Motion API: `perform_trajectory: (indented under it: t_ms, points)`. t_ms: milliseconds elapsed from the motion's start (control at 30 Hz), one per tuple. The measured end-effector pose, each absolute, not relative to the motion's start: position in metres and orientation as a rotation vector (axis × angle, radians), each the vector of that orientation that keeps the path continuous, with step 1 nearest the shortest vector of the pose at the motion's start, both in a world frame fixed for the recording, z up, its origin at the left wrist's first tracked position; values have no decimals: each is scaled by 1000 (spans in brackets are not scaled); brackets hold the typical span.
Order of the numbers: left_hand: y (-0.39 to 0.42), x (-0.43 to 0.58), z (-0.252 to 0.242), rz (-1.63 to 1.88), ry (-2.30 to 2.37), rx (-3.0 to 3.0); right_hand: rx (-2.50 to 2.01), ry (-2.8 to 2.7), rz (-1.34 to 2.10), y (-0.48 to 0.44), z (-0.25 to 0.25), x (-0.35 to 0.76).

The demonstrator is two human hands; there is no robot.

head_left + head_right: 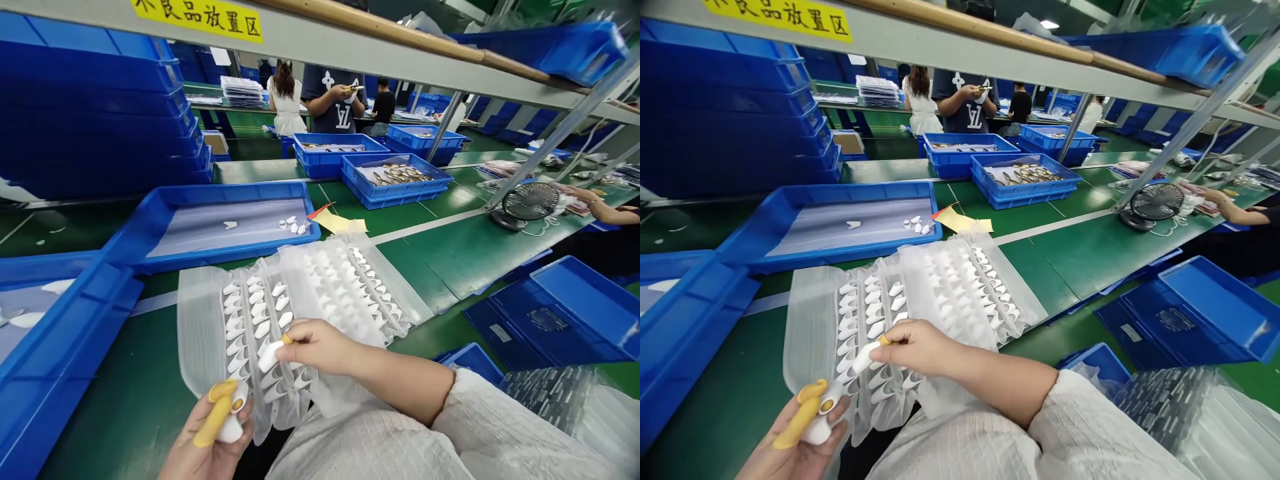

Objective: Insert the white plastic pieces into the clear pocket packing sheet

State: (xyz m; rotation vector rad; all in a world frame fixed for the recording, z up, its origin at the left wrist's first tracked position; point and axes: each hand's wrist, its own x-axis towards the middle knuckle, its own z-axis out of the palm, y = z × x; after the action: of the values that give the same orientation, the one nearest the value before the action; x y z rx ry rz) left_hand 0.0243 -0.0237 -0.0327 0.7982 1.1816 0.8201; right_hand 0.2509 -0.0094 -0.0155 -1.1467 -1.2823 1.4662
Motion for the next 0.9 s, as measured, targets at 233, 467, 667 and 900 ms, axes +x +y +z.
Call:
perform_trajectory:
  t_ms: [233, 467, 667, 900]
  points:
    - [-31, 47, -21, 758, 1310, 1299, -1137, -1123, 1701, -18, -7, 248]
    - [-42, 49, -27, 727, 1315, 1578, -1168, -1412, 1629, -24, -11, 245]
    - [-42, 48, -30, 718, 1327, 1790, -1248, -1318, 1643, -29, -19, 234]
    - [-44, 47, -28, 739, 1192, 1750, -1227, -1287, 1625, -23, -18, 236]
